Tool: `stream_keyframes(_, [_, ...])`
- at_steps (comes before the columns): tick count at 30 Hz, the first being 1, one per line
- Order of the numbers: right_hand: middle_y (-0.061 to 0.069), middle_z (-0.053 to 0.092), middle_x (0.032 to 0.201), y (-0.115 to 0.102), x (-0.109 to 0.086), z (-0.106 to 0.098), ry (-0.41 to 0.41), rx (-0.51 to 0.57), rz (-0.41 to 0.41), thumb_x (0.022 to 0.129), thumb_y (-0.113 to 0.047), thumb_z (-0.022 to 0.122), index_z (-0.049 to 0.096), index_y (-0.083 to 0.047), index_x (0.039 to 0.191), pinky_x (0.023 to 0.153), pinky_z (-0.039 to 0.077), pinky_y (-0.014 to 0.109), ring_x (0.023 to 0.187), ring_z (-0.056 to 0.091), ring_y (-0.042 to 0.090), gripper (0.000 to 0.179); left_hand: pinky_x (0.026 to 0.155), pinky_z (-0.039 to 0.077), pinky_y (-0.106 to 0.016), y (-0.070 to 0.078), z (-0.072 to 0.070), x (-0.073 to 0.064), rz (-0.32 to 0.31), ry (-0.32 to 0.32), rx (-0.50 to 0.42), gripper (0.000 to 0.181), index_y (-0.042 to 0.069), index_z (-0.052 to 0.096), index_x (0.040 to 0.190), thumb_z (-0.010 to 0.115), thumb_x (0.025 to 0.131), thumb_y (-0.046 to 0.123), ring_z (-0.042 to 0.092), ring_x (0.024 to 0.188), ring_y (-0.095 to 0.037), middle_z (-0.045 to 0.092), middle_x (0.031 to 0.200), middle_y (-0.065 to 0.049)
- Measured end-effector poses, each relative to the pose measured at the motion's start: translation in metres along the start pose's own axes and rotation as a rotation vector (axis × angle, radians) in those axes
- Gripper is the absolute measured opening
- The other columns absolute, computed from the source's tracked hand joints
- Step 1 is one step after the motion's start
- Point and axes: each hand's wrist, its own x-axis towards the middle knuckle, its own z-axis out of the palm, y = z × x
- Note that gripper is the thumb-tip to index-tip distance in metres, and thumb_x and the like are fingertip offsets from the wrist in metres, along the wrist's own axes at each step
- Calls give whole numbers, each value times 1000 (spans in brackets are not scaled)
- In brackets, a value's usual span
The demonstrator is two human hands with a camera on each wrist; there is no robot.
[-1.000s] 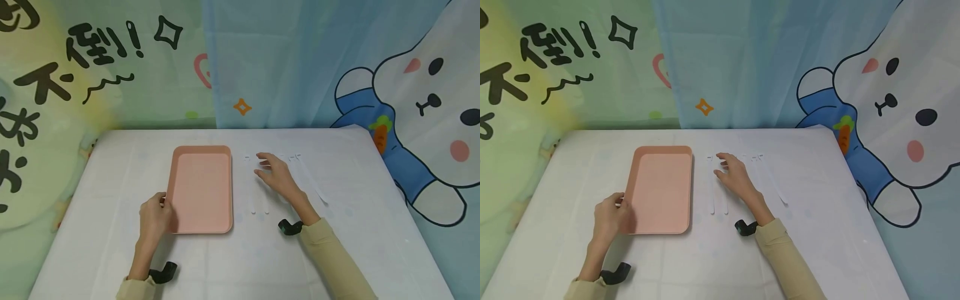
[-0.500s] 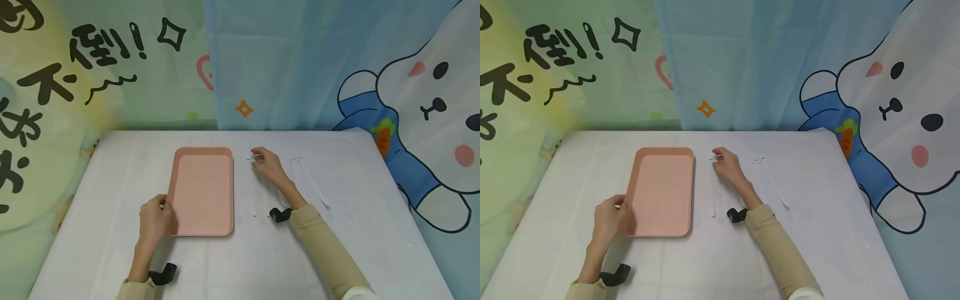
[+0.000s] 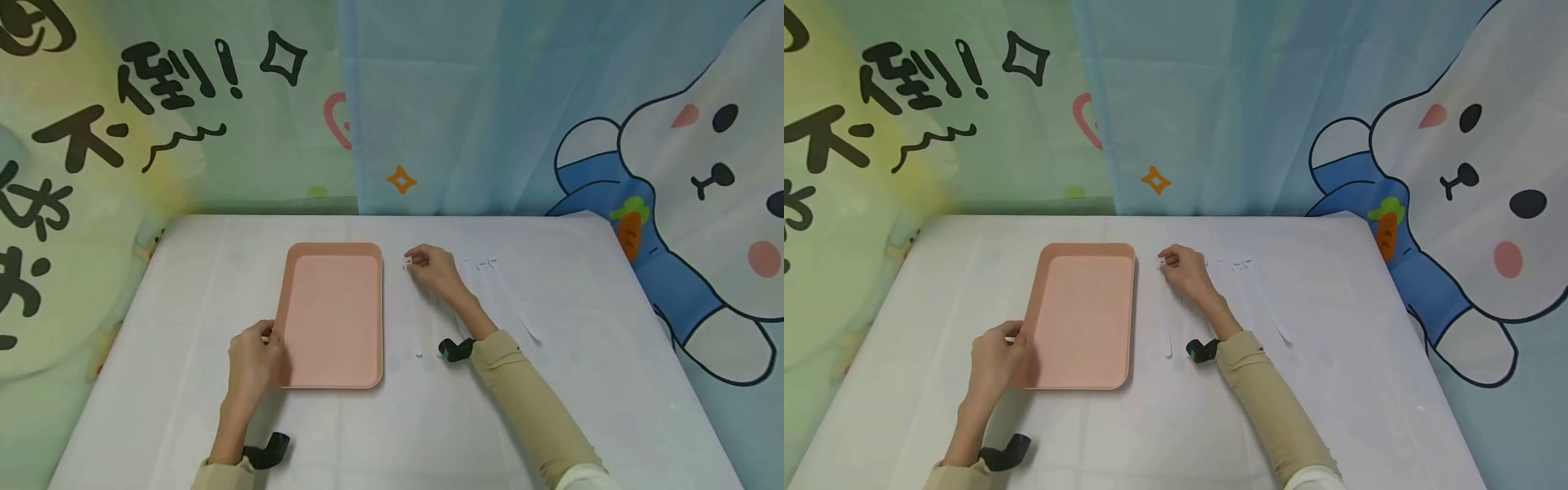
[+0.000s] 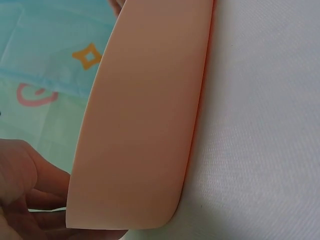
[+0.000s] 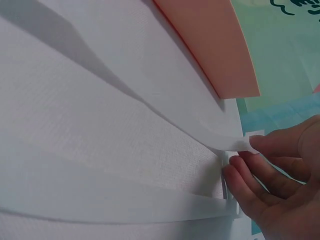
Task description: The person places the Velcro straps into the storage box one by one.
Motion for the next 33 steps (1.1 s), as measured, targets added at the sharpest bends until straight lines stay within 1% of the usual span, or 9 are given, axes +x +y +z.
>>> stream_keyframes(4, [17, 76, 98, -1, -1, 2, 36, 19, -18, 95, -4, 67, 75, -1, 114, 79, 56, 40, 85, 74, 29, 21, 67, 60, -48, -1, 0, 0, 5, 6, -1, 26, -14, 70, 113, 57, 93, -4, 75, 82, -41, 74, 95, -30])
stream_keyframes(7, [16, 75, 96, -4, -3, 1, 42, 60, -15, 96, -5, 66, 75, -2, 115, 73, 56, 36, 75, 75, 27, 21, 68, 59, -49, -3, 0, 1, 12, 14, 0, 25, -13, 71, 110, 56, 93, -4, 75, 81, -40, 74, 93, -28])
stream_keyframes(9, [16, 75, 95, -6, -4, -1, 51, 88, -9, 97, -6, 66, 75, -2, 115, 71, 58, 35, 72, 75, 26, 20, 68, 59, -50, -3, 0, 2, 15, 20, 0, 24, -12, 71, 109, 57, 92, -4, 75, 80, -40, 74, 92, -28])
stream_keyframes(11, [17, 74, 95, -9, -6, -4, 63, 121, -2, 98, -7, 66, 75, -2, 115, 69, 60, 36, 72, 75, 26, 20, 68, 59, -50, -3, 1, 3, 16, 23, 0, 23, -12, 71, 108, 57, 91, -5, 75, 81, -40, 74, 92, -27])
stream_keyframes(15, [19, 74, 96, -15, -11, -10, 82, 184, -7, 98, -8, 67, 74, -2, 114, 70, 61, 38, 75, 74, 27, 18, 69, 59, -51, -4, 2, 5, 14, 22, -1, 22, -12, 71, 106, 57, 91, -5, 74, 81, -41, 74, 92, -27])
stream_keyframes(21, [22, 74, 102, -25, -16, -19, 70, 277, -16, 99, -8, 67, 73, 0, 115, 69, 61, 32, 82, 73, 30, 19, 69, 59, -50, -4, 3, 5, 6, 16, -3, 22, -12, 71, 106, 57, 91, -5, 75, 81, -40, 74, 93, -27])
stream_keyframes(27, [28, 72, 107, -35, -21, -27, 55, 341, -15, 99, -9, 67, 71, 2, 118, 69, 61, 30, 84, 71, 27, 23, 71, 58, -50, -4, 3, 5, -2, 19, -9, 22, -10, 72, 106, 58, 91, -2, 75, 81, -38, 75, 92, -25])
stream_keyframes(29, [27, 72, 107, -39, -22, -28, 52, 346, -18, 99, -10, 67, 72, 0, 118, 69, 61, 29, 83, 70, 25, 23, 71, 58, -50, -4, 2, 4, -3, 18, -11, 22, -10, 72, 106, 58, 91, -3, 75, 81, -38, 75, 92, -25])
stream_keyframes(33, [20, 74, 105, -50, -24, -30, 45, 355, -24, 99, -15, 68, 73, -5, 118, 68, 61, 30, 83, 71, 26, 22, 73, 58, -52, -5, 0, 4, -6, 22, -16, 22, -10, 72, 105, 58, 90, -3, 75, 82, -38, 75, 93, -25])
